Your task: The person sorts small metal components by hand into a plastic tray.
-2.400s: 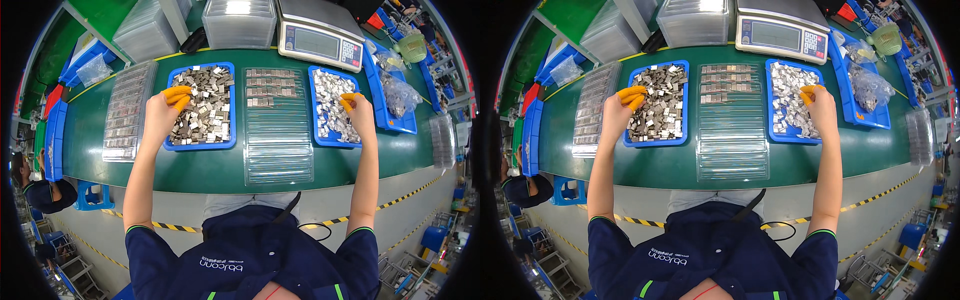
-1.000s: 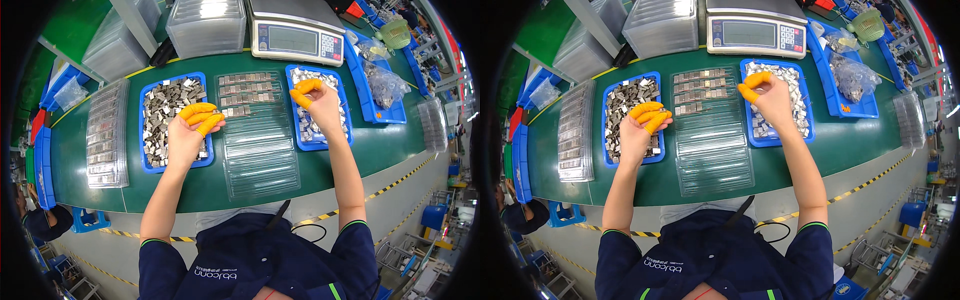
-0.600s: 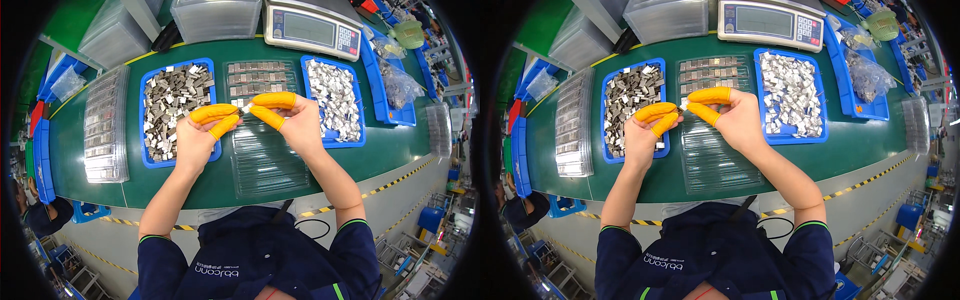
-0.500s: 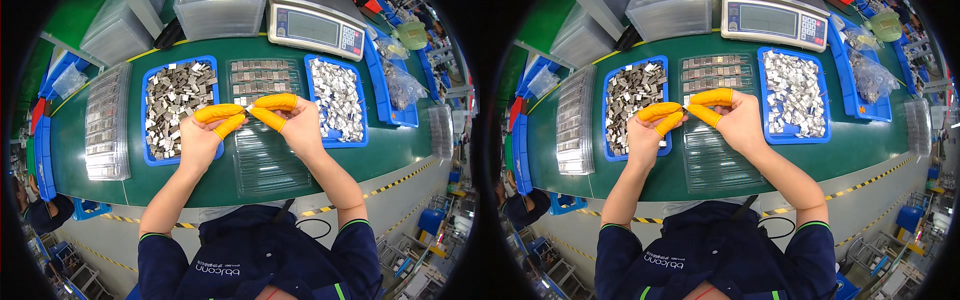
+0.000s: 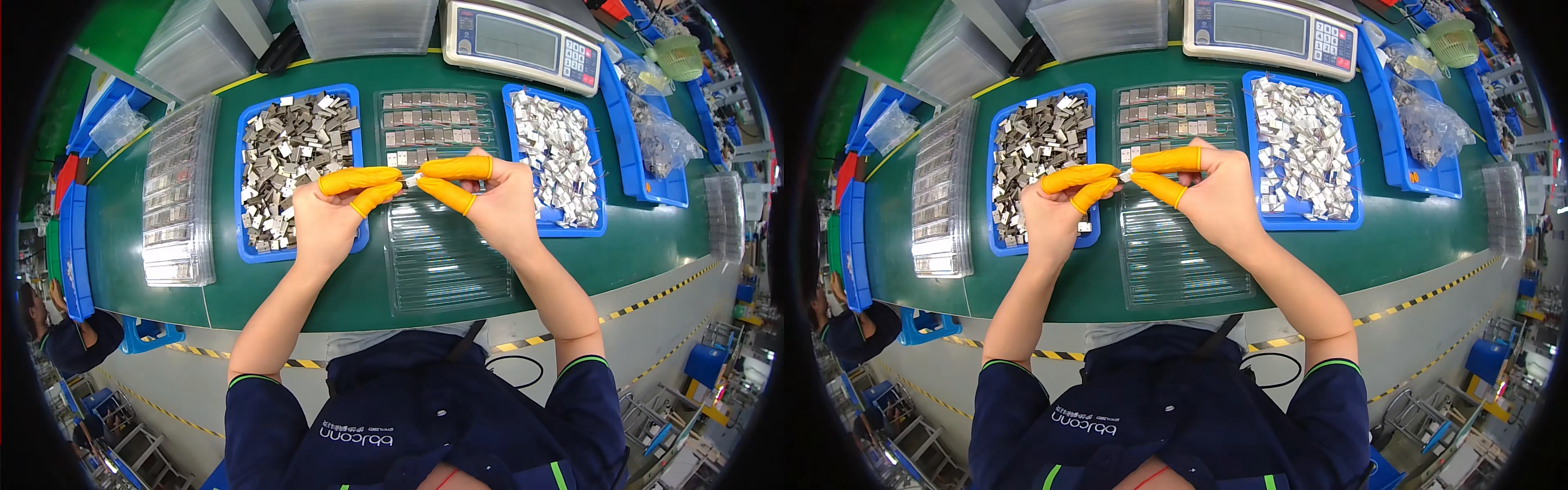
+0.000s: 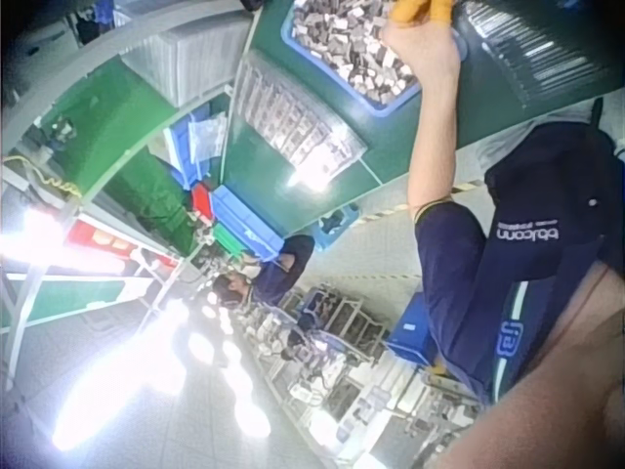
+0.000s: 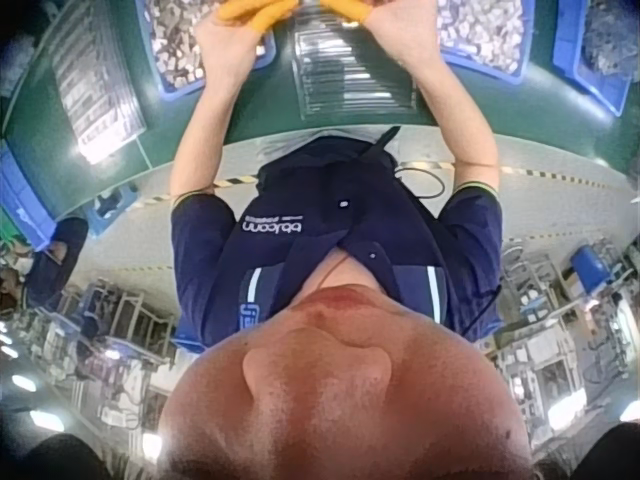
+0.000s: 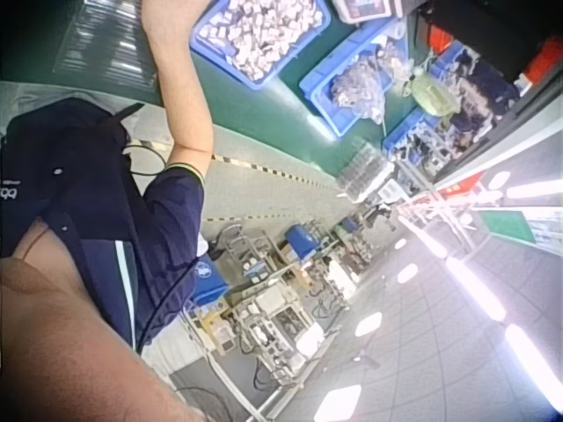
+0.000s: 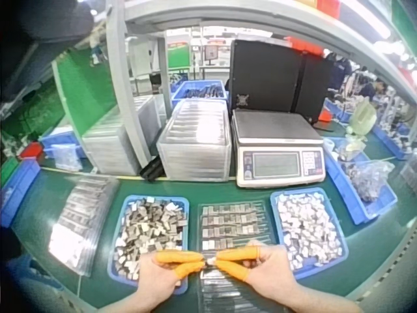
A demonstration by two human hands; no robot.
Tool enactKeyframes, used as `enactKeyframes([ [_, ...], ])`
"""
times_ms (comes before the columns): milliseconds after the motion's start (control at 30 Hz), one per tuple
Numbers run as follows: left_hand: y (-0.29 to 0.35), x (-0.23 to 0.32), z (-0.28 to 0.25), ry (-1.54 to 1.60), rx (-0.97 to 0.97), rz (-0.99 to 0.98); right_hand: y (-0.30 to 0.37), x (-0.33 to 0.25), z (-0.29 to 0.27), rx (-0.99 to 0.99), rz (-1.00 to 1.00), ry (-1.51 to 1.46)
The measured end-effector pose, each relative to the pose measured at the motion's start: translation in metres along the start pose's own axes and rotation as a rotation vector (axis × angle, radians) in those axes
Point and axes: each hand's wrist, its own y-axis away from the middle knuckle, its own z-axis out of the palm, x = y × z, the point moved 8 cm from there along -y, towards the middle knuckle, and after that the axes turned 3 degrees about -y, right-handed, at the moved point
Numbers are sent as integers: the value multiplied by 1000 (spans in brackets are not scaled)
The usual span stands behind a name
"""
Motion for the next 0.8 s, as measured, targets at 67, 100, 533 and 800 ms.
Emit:
enactKeyframes([
  [67,1,-1,1,-28,-11,12,2,6,6,-26,72,-30],
  [100,1,0,1,-56,-24,24,3,10,11,-35,89,-142],
  [533,8,-8,14,48,-194,-68,7,21,19,-125,104,-345],
  [800,1,9,0,-59,11,88,0,-25,-27,264,-572,721],
])
